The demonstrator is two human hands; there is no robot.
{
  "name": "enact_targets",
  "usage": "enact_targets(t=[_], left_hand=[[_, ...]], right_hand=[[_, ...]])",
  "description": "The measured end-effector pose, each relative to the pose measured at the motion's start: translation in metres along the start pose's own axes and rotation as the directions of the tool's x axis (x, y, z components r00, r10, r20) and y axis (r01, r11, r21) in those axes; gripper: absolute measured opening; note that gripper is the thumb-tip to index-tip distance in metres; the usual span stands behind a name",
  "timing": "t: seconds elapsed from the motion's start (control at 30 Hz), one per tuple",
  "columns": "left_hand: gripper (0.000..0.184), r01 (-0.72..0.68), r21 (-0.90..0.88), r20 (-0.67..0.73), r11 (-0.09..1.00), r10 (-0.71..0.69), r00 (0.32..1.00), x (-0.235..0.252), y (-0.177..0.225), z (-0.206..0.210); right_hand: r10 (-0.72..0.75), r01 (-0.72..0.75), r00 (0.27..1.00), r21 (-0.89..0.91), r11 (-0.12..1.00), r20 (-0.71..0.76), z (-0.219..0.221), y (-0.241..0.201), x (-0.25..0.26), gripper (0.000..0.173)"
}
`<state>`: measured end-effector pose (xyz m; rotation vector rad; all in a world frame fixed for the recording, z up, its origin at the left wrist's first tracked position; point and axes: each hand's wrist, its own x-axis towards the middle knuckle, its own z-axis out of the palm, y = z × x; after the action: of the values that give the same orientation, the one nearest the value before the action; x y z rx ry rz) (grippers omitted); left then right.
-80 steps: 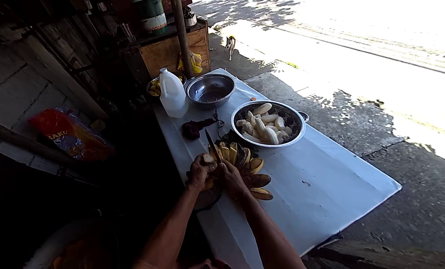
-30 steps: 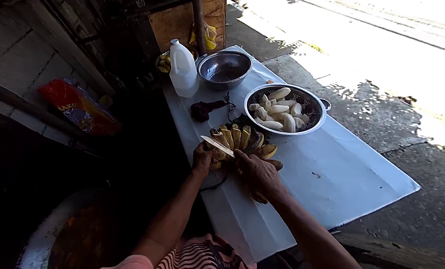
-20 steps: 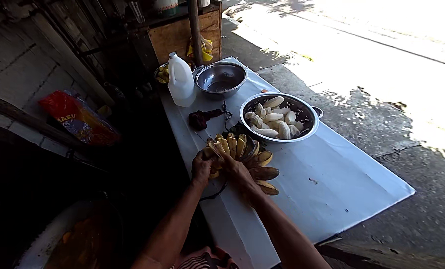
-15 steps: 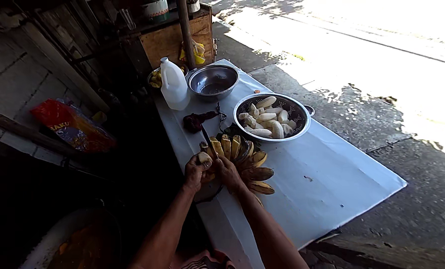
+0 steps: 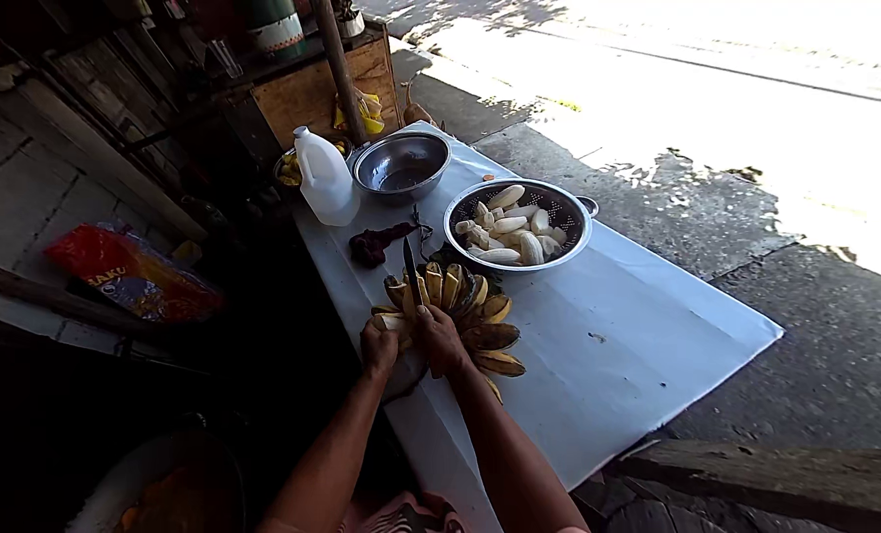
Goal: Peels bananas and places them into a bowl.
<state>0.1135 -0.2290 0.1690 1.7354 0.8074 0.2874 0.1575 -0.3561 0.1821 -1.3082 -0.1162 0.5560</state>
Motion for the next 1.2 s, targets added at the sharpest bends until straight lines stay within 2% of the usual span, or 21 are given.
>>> enact_targets(t=[0.07, 0.13, 0.2, 0.33, 0.4, 0.47, 0.53, 0.6, 0.67, 0.7, 0.73, 0.77, 0.8, 0.87, 0.9, 0.97, 1.0, 1.03, 1.1, 1.13, 1.2], left_hand=[[0.036, -0.017, -0.052, 0.051, 0.999, 0.019, 0.999, -0.002, -0.002, -0.009], [0.033, -0.011, -0.132, 0.1, 0.991, 0.025, 0.995, -0.005, -0.005, -0.015], [0.026, -0.014, -0.206, 0.123, 0.979, 0.04, 0.992, -0.011, -0.007, -0.016], [0.021, 0.018, -0.323, 0.233, 0.946, 0.061, 0.971, -0.036, -0.015, -0.02], [0.02, 0.032, -0.353, 0.321, 0.935, 0.089, 0.943, -0.046, -0.017, -0.022], [0.018, 0.029, -0.297, 0.444, 0.955, 0.111, 0.889, -0.055, -0.018, -0.03], [0.022, -0.058, -0.14, 0.523, 0.988, 0.123, 0.843, -0.06, -0.012, -0.044], [0.041, -0.22, 0.07, 0.425, 0.973, 0.17, 0.889, -0.064, -0.003, -0.06], [0.042, -0.395, 0.152, 0.13, 0.906, 0.377, 0.917, -0.064, 0.006, -0.065], [0.035, -0.487, 0.146, -0.011, 0.861, 0.494, 0.87, -0.064, 0.015, -0.062], [0.028, -0.573, 0.122, -0.078, 0.81, 0.583, 0.808, -0.066, 0.026, -0.056], [0.023, -0.644, 0.077, -0.068, 0.761, 0.649, 0.758, -0.069, 0.036, -0.046], [0.02, -0.669, 0.01, 0.015, 0.743, 0.669, 0.743, -0.073, 0.046, -0.032], [0.02, -0.563, -0.094, 0.349, 0.821, 0.557, 0.754, -0.078, 0.066, 0.005], [0.023, -0.475, -0.065, 0.537, 0.878, 0.432, 0.725, -0.077, 0.075, 0.024], [0.044, -0.353, 0.077, 0.746, 0.933, 0.181, 0.641, -0.067, 0.087, 0.062], [0.059, -0.317, 0.151, 0.783, 0.936, 0.082, 0.616, -0.057, 0.09, 0.077], [0.071, -0.258, 0.203, 0.773, 0.945, 0.007, 0.635, -0.046, 0.093, 0.089], [0.082, -0.087, 0.248, 0.674, 0.965, -0.107, 0.731, -0.025, 0.095, 0.107], [0.084, -0.041, 0.279, 0.649, 0.959, -0.157, 0.745, -0.016, 0.096, 0.112], [0.087, -0.066, 0.327, 0.696, 0.943, -0.193, 0.692, -0.001, 0.098, 0.114]], right_hand=[[-0.094, 0.092, 0.995, -0.084, 0.992, -0.027, 0.002, 0.005, -0.009, 0.036], [-0.171, 0.171, 0.985, -0.294, 0.94, 0.026, 0.0, 0.016, -0.017, 0.068], [-0.218, 0.228, 0.973, -0.522, 0.822, 0.081, -0.001, 0.018, -0.025, 0.085], [-0.192, 0.22, 0.972, -0.802, 0.555, 0.134, -0.006, 0.007, -0.045, 0.088], [-0.157, 0.22, 0.974, -0.838, 0.5, 0.163, -0.014, 0.0, -0.054, 0.09], [-0.16, 0.266, 0.964, -0.816, 0.513, 0.213, -0.026, 0.002, -0.06, 0.094], [-0.144, 0.286, 0.957, -0.738, 0.612, 0.252, -0.035, 0.003, -0.067, 0.098], [-0.057, 0.208, 0.96, -0.558, 0.803, 0.276, -0.043, -0.002, -0.077, 0.092], [0.019, 0.071, 0.952, -0.28, 0.957, 0.306, -0.054, -0.015, -0.085, 0.077], [0.04, 0.01, 0.956, -0.167, 0.986, 0.29, -0.06, -0.026, -0.086, 0.07], [0.049, -0.028, 0.968, -0.087, 0.996, 0.245, -0.067, -0.04, -0.083, 0.061], [0.036, -0.03, 0.986, -0.037, 0.999, 0.162, -0.074, -0.055, -0.078, 0.051], [-0.004, 0.005, 0.998, -0.012, 1.0, 0.055, -0.082, -0.07, -0.069, 0.041], [-0.115, 0.11, 0.978, -0.038, 0.993, -0.173, -0.1, -0.098, -0.048, 0.036], [-0.134, 0.123, 0.957, -0.059, 0.991, -0.257, -0.107, -0.11, -0.041, 0.04], [-0.138, 0.11, 0.929, -0.1, 0.989, -0.345, -0.114, -0.117, -0.043, 0.044], [-0.136, 0.099, 0.925, -0.119, 0.988, -0.354, -0.114, -0.113, -0.051, 0.045], [-0.13, 0.084, 0.927, -0.143, 0.986, -0.352, -0.113, -0.104, -0.061, 0.044], [-0.113, 0.045, 0.935, -0.204, 0.978, -0.335, -0.113, -0.08, -0.078, 0.042], [-0.103, 0.015, 0.939, -0.261, 0.965, -0.327, -0.112, -0.066, -0.087, 0.043], [-0.122, -0.044, 0.943, -0.479, 0.877, -0.31, -0.113, -0.04, -0.1, 0.045]])
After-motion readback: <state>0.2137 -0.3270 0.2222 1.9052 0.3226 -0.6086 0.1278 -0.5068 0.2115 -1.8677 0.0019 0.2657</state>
